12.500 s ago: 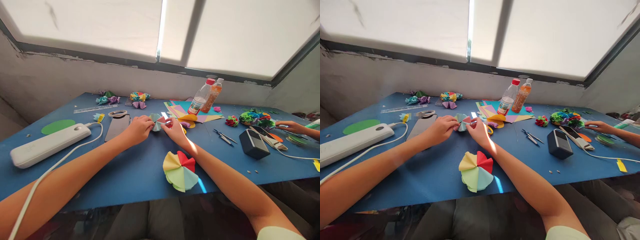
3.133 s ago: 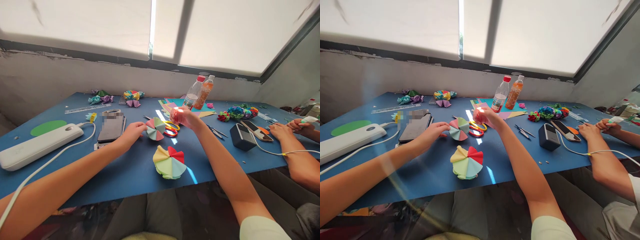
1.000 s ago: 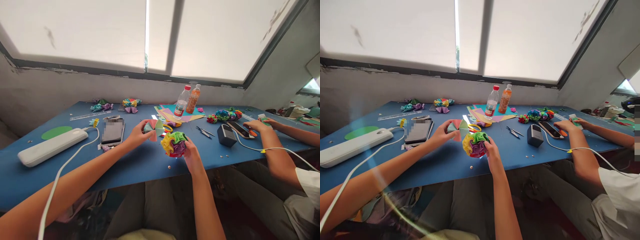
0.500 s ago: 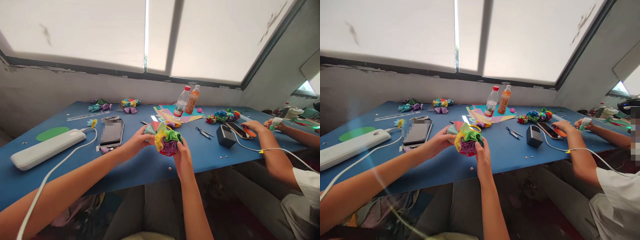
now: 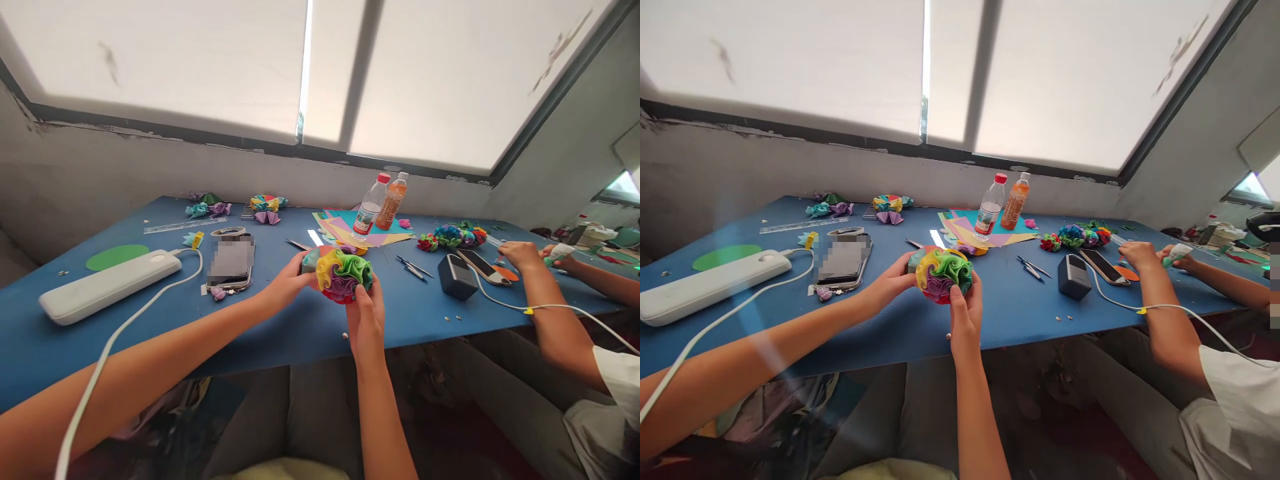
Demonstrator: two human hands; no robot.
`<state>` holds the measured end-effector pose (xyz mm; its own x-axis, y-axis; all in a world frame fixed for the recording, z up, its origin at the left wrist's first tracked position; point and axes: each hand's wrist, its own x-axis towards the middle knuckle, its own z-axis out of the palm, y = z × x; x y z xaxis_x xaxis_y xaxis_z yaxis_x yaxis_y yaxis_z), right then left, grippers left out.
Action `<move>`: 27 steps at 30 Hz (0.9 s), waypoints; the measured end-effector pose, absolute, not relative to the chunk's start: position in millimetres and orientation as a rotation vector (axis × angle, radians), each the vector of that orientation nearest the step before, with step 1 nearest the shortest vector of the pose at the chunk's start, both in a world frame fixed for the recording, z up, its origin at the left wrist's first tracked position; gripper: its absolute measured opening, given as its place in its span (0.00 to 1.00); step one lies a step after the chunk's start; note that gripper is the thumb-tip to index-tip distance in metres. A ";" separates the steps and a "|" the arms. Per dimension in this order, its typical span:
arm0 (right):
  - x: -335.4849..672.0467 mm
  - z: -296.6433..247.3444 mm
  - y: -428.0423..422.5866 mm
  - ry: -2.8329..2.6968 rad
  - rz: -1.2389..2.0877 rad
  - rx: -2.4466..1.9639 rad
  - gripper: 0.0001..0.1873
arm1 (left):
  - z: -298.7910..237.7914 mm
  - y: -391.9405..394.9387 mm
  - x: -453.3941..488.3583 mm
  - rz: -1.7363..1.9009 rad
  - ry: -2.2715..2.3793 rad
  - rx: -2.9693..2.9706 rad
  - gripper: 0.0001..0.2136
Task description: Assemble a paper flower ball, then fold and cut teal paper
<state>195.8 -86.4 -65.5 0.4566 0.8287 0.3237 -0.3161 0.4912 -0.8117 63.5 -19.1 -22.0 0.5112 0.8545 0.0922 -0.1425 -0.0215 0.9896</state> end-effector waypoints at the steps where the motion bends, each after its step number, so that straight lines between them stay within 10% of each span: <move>1: 195.7 -66.0 -87.3 -0.791 0.766 -0.751 0.26 | -23.2 -18.2 63.6 0.908 0.689 1.371 0.27; 27: 201.5 -80.4 -88.2 -0.907 0.606 -0.974 0.30 | -35.7 -24.5 60.4 1.009 0.302 1.602 0.30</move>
<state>201.5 -88.2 -80.4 0.5035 0.7805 0.3706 -0.0436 0.4514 -0.8913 60.4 -24.5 -35.7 0.5956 0.6715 0.4409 -0.3188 -0.3062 0.8970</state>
